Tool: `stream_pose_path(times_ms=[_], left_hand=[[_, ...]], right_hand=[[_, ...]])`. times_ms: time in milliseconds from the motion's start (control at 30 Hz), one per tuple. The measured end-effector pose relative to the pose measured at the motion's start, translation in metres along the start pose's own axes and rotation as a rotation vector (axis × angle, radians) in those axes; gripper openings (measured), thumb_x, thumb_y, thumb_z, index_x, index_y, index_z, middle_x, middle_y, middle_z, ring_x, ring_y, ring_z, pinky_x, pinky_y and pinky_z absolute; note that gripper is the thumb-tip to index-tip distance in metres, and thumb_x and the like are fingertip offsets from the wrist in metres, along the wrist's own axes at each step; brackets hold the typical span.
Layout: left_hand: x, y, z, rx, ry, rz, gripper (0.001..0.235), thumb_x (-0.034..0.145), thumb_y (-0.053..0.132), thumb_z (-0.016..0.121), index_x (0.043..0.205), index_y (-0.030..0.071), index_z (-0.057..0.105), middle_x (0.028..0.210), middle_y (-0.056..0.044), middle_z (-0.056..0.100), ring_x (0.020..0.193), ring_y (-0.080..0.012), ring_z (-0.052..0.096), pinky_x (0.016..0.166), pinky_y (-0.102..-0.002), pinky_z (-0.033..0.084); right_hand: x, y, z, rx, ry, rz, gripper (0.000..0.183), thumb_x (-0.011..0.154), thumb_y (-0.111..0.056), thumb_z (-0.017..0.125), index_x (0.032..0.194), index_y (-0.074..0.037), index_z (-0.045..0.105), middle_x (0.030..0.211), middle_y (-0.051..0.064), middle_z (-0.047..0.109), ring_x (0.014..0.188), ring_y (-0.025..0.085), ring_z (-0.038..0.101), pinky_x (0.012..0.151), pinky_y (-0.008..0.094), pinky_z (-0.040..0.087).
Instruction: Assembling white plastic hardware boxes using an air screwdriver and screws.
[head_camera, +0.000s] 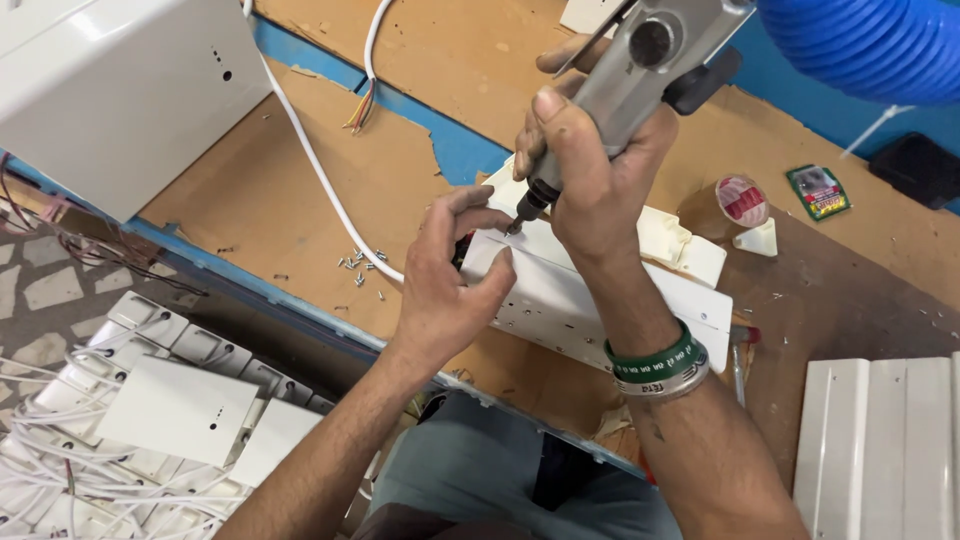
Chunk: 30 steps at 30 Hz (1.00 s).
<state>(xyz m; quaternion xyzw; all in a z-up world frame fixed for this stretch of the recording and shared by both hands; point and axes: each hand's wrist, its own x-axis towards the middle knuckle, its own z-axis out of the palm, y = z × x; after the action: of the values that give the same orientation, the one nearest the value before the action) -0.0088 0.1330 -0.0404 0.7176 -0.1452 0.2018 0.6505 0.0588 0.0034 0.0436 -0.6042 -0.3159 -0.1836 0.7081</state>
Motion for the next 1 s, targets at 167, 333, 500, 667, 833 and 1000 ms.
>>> stream_pose_path(times_ms=[167,333,500,667,833,1000], left_hand=[[0.003,0.003,0.006,0.008,0.047,-0.057,0.052,0.086,0.005,0.075,0.131,-0.001,0.052,0.112,-0.008,0.076,0.113,-0.0187,0.070,0.101,-0.034,0.054],[0.008,0.003,0.013,0.003,0.140,-0.130,0.047,0.084,0.006,0.076,0.126,0.000,0.058,0.099,-0.004,0.080,0.100,-0.0149,0.076,0.094,-0.030,0.059],[0.007,0.001,0.015,0.064,0.227,-0.069,0.042,0.082,0.006,0.078,0.121,-0.001,0.062,0.100,-0.006,0.081,0.100,-0.0158,0.078,0.091,-0.029,0.061],[0.005,0.002,0.016,0.079,0.247,-0.027,0.045,0.083,0.006,0.079,0.125,0.001,0.064,0.099,-0.007,0.082,0.108,-0.0180,0.077,0.094,-0.031,0.059],[0.005,0.000,0.016,0.022,0.236,-0.032,0.048,0.085,0.008,0.080,0.130,0.002,0.063,0.101,-0.006,0.081,0.113,-0.0181,0.075,0.099,-0.031,0.059],[0.001,0.000,0.016,0.088,0.244,-0.024,0.049,0.084,0.008,0.081,0.129,0.002,0.063,0.100,-0.005,0.082,0.111,-0.0186,0.077,0.098,-0.032,0.059]], right_hand=[[-0.003,-0.003,0.003,-0.052,-0.047,0.026,0.020,0.107,-0.004,0.060,0.119,0.012,0.059,0.077,0.010,0.063,0.061,0.014,0.063,0.056,0.029,0.055],[-0.009,-0.006,0.008,-0.068,-0.073,0.053,0.022,0.106,-0.001,0.059,0.123,0.012,0.056,0.081,0.010,0.064,0.063,0.013,0.063,0.057,0.027,0.054],[-0.012,0.003,0.006,-0.038,-0.060,0.030,0.030,0.103,0.001,0.060,0.130,0.009,0.047,0.097,0.011,0.063,0.067,0.015,0.063,0.057,0.029,0.055],[-0.005,0.001,0.006,0.065,-0.060,0.043,0.027,0.103,0.001,0.060,0.127,0.006,0.049,0.092,0.011,0.061,0.063,0.015,0.060,0.053,0.029,0.054],[-0.003,0.009,-0.003,0.214,-0.018,0.114,0.028,0.098,-0.001,0.063,0.120,0.004,0.047,0.091,0.008,0.056,0.064,0.015,0.057,0.052,0.030,0.051],[-0.004,0.006,-0.004,0.234,-0.052,0.154,0.027,0.098,-0.005,0.064,0.120,0.005,0.053,0.073,0.007,0.053,0.059,0.014,0.055,0.051,0.029,0.048]])
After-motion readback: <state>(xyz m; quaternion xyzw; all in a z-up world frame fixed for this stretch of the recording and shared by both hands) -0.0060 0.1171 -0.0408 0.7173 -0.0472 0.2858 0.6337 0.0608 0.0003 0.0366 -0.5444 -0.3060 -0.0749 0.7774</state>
